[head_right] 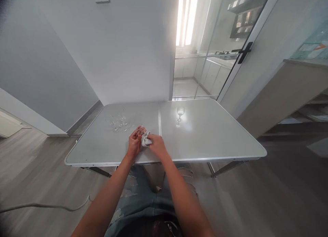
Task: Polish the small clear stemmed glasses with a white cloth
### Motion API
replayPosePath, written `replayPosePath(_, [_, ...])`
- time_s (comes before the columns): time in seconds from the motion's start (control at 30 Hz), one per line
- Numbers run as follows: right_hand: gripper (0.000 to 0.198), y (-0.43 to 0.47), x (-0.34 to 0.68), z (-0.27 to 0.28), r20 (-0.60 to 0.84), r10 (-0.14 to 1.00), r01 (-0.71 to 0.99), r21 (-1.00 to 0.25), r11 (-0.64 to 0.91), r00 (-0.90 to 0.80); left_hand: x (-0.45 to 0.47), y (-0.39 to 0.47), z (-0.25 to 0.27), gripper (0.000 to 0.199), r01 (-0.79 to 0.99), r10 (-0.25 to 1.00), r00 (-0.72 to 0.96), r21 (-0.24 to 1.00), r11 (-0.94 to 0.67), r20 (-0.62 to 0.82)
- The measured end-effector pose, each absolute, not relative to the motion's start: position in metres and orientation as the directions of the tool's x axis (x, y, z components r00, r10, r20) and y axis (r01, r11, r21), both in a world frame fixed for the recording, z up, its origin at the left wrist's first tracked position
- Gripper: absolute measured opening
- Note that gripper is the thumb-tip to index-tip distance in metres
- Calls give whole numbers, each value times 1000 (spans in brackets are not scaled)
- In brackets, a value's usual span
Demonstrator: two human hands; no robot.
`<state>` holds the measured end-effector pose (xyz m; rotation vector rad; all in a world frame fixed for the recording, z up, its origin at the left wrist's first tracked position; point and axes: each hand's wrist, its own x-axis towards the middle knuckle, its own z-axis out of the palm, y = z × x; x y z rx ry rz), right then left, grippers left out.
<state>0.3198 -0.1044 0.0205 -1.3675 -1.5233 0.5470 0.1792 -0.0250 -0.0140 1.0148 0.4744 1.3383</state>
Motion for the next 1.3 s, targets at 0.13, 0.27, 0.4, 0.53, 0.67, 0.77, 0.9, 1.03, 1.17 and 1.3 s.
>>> replayPosePath(0.13, [17,-100,339,23,208,971,85,-972,218,-114,177,-28,-11,75,-580,928,281,814,-37,243])
replayPosePath(0.27, [23,-97,351,27,58,968,-60,-997,44,-246,177,-29,-10,76,-563,917,331,826,4,221])
replayPosePath(0.4, [19,-97,337,31,196,977,275,-938,211,-82,178,-25,-11,71,-578,939,248,814,-53,237])
replayPosePath(0.53, [25,-102,312,23,407,908,625,-735,261,100,178,-23,-11,72,-550,954,201,831,-80,224])
replayPosePath(0.67, [13,-101,309,4,311,910,379,-905,195,275,177,-24,-10,70,-564,936,247,823,-72,252])
replayPosePath(0.77, [19,-97,324,-3,201,855,34,-977,211,478,177,-25,-9,65,-585,929,247,807,-84,276])
replayPosePath(0.9, [34,-102,345,2,251,747,-77,-924,374,616,178,-25,-9,64,-582,931,236,807,-95,279])
replayPosePath(1.03, [38,-117,359,9,206,778,-139,-926,352,594,177,-25,-10,64,-551,929,237,827,-112,283])
replayPosePath(1.17, [31,-131,373,11,138,905,-209,-949,237,402,177,-24,-11,63,-536,931,231,836,-120,282])
replayPosePath(1.3, [65,-135,378,17,48,965,-69,-995,68,257,179,-24,-11,65,-504,932,233,854,-129,278])
